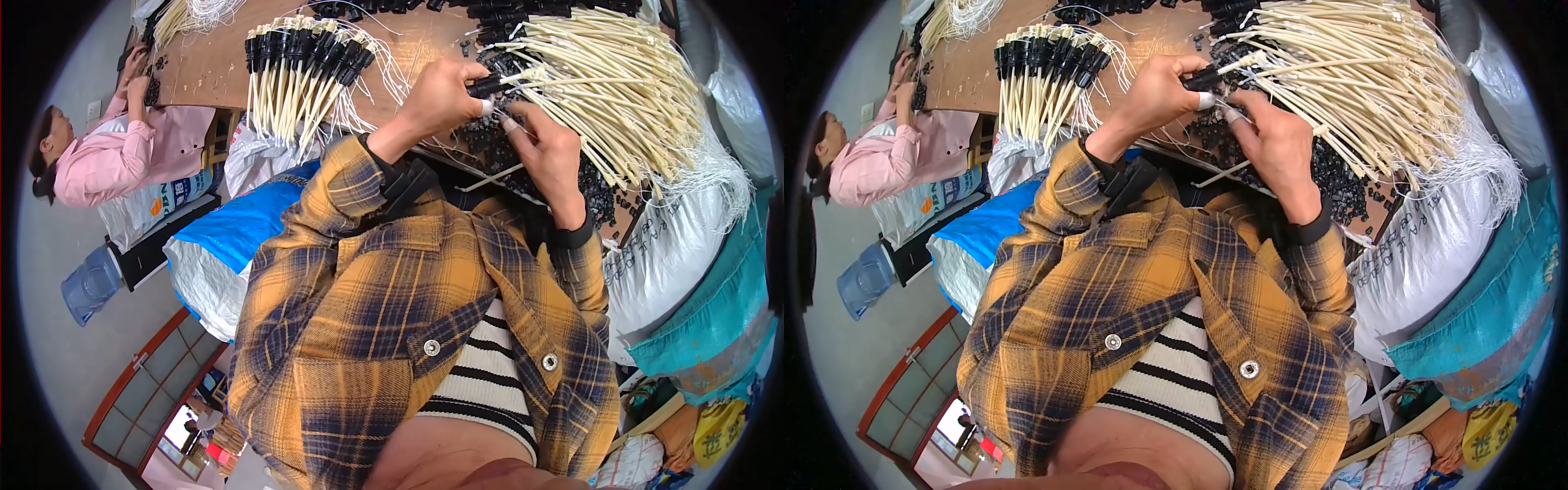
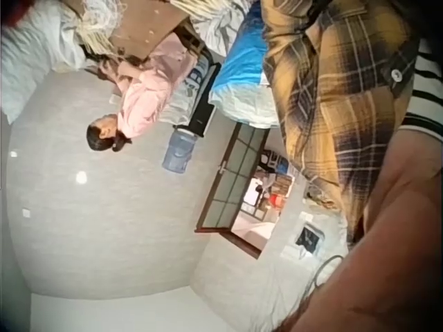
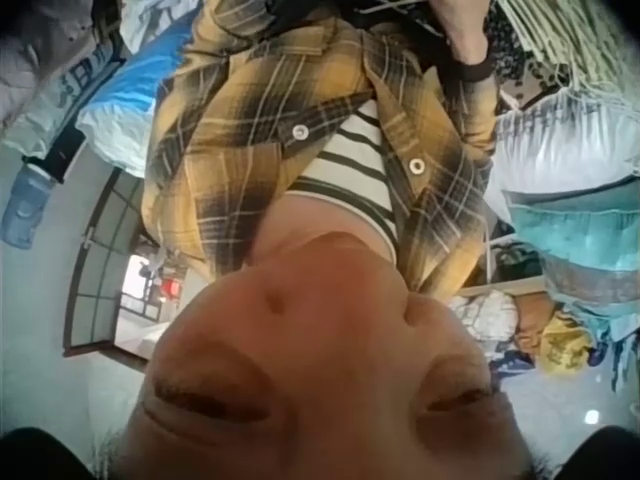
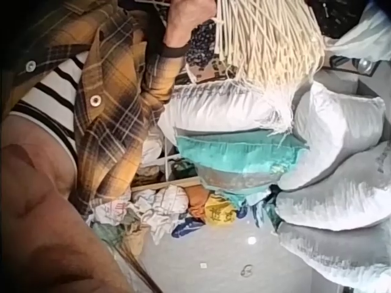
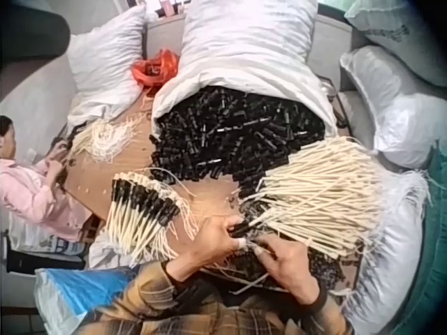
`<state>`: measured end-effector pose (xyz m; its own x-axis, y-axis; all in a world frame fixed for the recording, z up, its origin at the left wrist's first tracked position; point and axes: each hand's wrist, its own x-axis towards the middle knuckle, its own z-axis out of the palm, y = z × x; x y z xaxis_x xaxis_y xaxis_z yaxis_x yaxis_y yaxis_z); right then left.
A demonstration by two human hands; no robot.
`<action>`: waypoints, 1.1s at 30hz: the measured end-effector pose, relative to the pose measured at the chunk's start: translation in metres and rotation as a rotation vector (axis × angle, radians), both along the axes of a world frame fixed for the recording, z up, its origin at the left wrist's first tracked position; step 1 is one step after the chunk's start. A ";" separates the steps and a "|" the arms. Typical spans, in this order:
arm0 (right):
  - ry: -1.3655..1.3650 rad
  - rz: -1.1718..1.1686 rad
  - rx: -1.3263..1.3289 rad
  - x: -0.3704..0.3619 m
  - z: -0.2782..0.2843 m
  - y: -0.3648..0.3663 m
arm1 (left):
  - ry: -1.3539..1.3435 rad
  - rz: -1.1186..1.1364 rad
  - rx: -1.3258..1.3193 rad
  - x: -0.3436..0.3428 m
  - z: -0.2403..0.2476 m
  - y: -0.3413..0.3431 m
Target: The person assembles components by hand, picking up a white cord and a black plastic piece, threading the cord through the piece, and sliding it down to join the others.
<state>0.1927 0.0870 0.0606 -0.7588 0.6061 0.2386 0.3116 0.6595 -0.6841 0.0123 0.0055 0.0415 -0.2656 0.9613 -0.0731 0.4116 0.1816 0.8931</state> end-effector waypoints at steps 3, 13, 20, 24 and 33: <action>0.051 -0.062 0.169 0.001 -0.011 0.000 | 0.284 -0.009 0.098 0.001 -0.005 -0.004; 0.028 -0.046 0.119 -0.002 -0.010 0.002 | 0.423 -0.127 0.112 0.007 0.005 -0.006; -0.025 0.144 -0.019 -0.001 -0.001 -0.005 | 0.247 -0.277 0.012 0.011 0.015 -0.006; -0.055 0.074 0.068 -0.001 -0.004 -0.005 | 0.132 -0.184 0.182 0.010 0.018 -0.002; 0.042 0.147 -0.267 0.009 -0.006 -0.003 | 0.150 -0.239 0.600 0.005 0.009 -0.005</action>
